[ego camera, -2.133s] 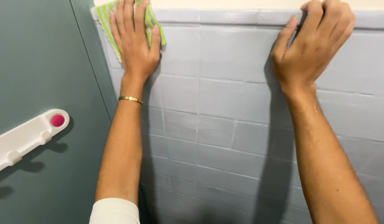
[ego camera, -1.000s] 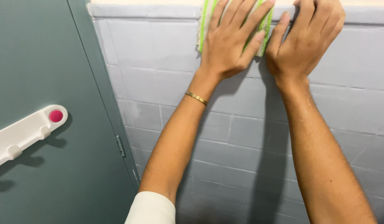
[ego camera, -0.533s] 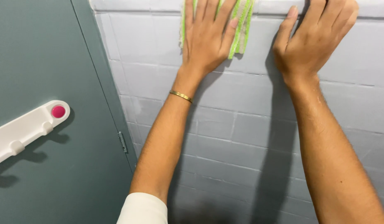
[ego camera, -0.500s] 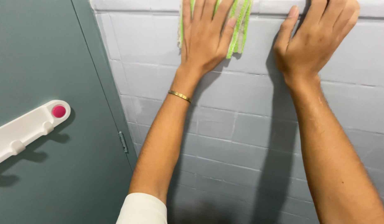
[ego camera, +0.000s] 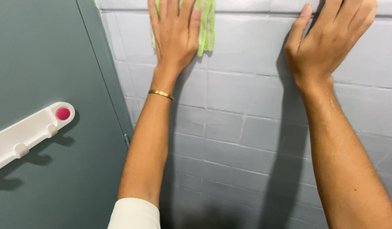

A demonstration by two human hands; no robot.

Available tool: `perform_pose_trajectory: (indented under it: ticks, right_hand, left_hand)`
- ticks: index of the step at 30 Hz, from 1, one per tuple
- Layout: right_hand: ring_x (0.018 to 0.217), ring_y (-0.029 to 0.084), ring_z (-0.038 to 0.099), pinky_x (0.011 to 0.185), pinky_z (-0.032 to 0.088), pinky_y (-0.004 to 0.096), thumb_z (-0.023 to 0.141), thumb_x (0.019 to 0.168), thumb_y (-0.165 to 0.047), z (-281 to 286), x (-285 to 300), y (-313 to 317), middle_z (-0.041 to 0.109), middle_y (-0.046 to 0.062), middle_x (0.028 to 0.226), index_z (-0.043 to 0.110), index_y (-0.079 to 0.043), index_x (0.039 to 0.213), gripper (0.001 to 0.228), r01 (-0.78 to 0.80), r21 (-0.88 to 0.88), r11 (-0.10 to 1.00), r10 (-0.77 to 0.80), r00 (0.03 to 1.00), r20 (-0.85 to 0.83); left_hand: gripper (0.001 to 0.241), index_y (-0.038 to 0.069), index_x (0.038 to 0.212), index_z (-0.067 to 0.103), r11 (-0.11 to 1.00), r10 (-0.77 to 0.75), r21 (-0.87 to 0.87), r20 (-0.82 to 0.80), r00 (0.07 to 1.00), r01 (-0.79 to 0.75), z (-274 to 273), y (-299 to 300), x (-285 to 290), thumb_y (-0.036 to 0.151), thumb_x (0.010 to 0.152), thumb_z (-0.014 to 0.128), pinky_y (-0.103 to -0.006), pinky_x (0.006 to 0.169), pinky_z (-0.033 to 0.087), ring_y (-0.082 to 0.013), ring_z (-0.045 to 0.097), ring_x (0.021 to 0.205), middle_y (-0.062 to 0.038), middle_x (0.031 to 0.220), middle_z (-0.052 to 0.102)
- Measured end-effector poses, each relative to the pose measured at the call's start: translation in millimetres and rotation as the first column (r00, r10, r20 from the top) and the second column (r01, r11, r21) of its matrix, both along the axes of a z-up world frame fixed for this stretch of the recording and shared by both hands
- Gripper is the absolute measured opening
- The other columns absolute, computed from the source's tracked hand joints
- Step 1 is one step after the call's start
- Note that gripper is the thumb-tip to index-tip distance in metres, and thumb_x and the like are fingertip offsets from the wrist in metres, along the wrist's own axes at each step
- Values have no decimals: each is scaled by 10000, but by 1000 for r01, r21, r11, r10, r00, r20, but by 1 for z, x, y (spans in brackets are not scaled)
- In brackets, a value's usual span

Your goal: Cleaning bathroom wall tiles and a door with a cloth.

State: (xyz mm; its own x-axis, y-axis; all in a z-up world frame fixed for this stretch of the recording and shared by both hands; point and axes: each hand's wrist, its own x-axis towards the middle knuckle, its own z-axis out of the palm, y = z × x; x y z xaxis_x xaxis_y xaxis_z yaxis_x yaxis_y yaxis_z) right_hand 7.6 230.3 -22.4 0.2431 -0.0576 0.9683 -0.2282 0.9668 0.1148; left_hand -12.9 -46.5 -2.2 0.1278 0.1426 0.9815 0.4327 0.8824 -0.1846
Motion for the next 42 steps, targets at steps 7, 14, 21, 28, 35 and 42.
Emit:
perform_pose_trajectory:
  ticks: [7, 14, 21, 28, 35, 42]
  right_hand:
    - [1242, 498, 478, 1070, 331, 636, 747, 1009, 2, 5, 4, -2, 491, 303, 1388, 609, 137, 1381, 419, 3, 34, 999, -2, 999, -39]
    - [1214, 471, 476, 1058, 340, 606, 740, 1008, -1, 6, 7, -3, 490, 270, 1377, 633, 113, 1365, 390, -7, 50, 999, 10, 998, -67]
    - [1262, 486, 484, 1095, 340, 622, 745, 1023, -9, 6, 6, -3, 465, 284, 1416, 609, 136, 1400, 426, 1, 23, 1000, -1, 1000, -26]
    - [1178, 446, 476, 1032, 349, 584, 731, 973, 8, 11, 11, -8, 511, 261, 1301, 656, 80, 1240, 287, 26, 61, 998, -20, 995, -99]
    - [1183, 403, 440, 1038, 305, 544, 704, 940, -3, 14, 22, -13, 482, 214, 1253, 605, 31, 1160, 243, -5, 58, 998, 12, 993, -121]
    - [1175, 404, 444, 1049, 297, 566, 695, 941, -9, 14, 17, -10, 470, 212, 1244, 597, 28, 1156, 240, -13, 52, 999, 20, 993, -118]
  left_hand:
    - [372, 92, 1422, 568, 998, 53, 23, 37, 998, -54, 3, -36, -5, 251, 1107, 449, -547, 1248, 70, -316, 393, 1434, -118, 1489, 518]
    - [404, 122, 1502, 533, 988, 132, 68, 95, 987, -138, 3, -75, -21, 243, 1135, 417, -533, 1260, 16, -301, 280, 1507, -110, 1594, 390]
    - [408, 93, 1510, 502, 984, 161, 68, 87, 983, -167, 3, -108, -26, 222, 1142, 383, -541, 1243, 15, -327, 283, 1499, -141, 1589, 396]
    - [402, 110, 1543, 468, 981, 144, 115, 106, 984, -156, -1, -112, -28, 161, 1147, 423, -536, 1271, 45, -322, 241, 1530, -114, 1620, 327]
    - [403, 174, 1533, 468, 972, 150, 165, 102, 983, -166, -1, -83, -33, 202, 1135, 410, -527, 1280, 8, -284, 115, 1531, -68, 1634, 311]
    - [415, 273, 1556, 457, 974, 161, 139, 126, 979, -178, -5, -32, -33, 309, 1143, 451, -535, 1324, -5, -245, 98, 1563, -7, 1666, 264]
